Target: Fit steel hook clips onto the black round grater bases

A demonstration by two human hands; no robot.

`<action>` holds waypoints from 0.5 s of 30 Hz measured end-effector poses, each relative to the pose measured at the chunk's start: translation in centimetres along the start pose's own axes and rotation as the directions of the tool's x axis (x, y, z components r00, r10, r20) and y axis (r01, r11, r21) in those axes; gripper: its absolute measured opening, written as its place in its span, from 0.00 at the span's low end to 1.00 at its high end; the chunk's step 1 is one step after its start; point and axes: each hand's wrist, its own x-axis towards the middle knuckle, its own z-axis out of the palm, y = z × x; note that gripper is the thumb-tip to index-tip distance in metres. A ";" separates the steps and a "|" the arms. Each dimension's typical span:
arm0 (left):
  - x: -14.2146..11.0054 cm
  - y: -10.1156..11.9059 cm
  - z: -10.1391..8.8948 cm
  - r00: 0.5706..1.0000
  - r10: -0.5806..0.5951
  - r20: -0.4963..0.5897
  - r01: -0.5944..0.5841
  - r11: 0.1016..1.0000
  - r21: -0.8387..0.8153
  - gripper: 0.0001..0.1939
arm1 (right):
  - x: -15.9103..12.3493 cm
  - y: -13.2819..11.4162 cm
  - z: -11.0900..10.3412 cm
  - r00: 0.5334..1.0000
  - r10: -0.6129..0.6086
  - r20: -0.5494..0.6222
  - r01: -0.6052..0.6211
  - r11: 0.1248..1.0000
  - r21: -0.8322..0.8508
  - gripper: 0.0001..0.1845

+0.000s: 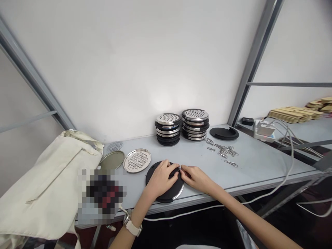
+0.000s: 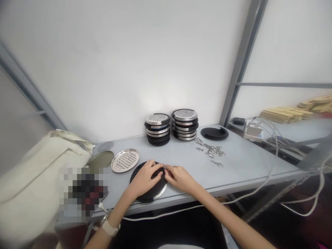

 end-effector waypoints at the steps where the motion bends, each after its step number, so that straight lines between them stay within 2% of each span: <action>1: 0.0 0.0 0.0 1.000 0.004 -0.002 -0.004 1.000 0.002 0.14 | 0.0 0.0 0.0 1.000 0.000 0.000 0.000 1.000 -0.001 0.11; 6: 0.0 -0.1 0.2 0.999 0.021 -0.031 -0.020 1.000 0.005 0.16 | 0.1 -0.2 0.0 1.000 0.013 -0.003 -0.013 1.000 -0.015 0.11; 15: 0.0 -0.1 0.1 1.000 0.015 -0.016 -0.015 1.000 -0.014 0.15 | 0.1 -0.2 -0.1 1.000 0.005 0.001 -0.005 1.000 -0.028 0.12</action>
